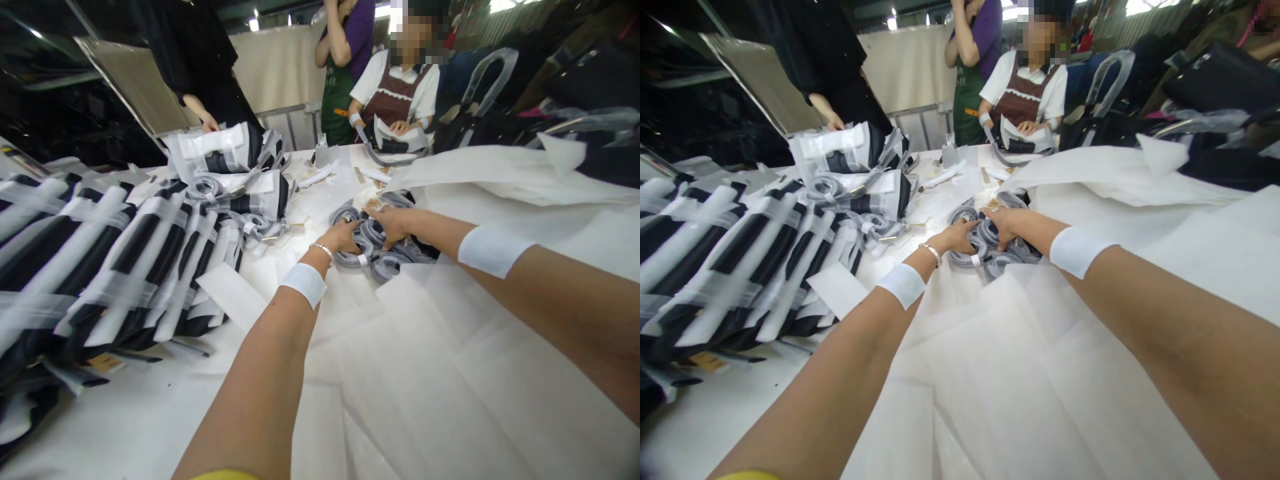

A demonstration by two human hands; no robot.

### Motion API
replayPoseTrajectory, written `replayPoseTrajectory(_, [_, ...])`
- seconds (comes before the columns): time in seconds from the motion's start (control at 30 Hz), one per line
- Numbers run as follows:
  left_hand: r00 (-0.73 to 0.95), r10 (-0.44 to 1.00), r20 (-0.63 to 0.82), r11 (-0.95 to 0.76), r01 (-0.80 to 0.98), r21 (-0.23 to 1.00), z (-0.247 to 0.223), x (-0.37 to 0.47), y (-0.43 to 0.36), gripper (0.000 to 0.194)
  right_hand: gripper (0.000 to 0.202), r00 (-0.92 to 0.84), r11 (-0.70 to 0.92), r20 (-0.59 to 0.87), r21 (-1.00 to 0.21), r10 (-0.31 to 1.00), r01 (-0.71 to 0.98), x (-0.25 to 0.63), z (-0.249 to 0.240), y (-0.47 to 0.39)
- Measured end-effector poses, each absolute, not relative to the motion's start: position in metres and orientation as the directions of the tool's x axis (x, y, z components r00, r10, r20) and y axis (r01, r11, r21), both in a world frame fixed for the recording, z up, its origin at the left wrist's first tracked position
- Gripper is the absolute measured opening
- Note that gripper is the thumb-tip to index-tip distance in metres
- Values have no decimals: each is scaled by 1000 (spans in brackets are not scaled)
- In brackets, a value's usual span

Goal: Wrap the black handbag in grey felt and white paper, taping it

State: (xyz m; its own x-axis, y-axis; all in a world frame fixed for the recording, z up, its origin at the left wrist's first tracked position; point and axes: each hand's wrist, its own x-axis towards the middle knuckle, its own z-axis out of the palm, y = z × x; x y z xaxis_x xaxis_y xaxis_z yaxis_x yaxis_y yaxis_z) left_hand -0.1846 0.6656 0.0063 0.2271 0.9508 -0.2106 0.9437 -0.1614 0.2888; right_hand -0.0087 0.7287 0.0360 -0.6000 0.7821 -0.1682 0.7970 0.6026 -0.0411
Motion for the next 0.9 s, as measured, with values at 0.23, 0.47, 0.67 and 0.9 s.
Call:
replayPoseTrajectory(0.23, [184,983,-3,-167,898,408,-2,-189,644,54,102,-677,672,-82,-78,732,736,0,39,684])
replayPoseTrajectory(0.47, [208,947,246,-312,783,538,33,-197,627,79,101,-738,742,134,-259,662,618,18,63,666])
replayPoseTrajectory(0.67, [217,895,389,-425,677,601,104,-187,577,81,93,-725,788,361,-463,587,407,45,125,615])
replayPoseTrajectory(0.9, [157,891,426,-438,549,712,182,-151,445,79,82,-665,782,423,-431,616,450,93,188,497])
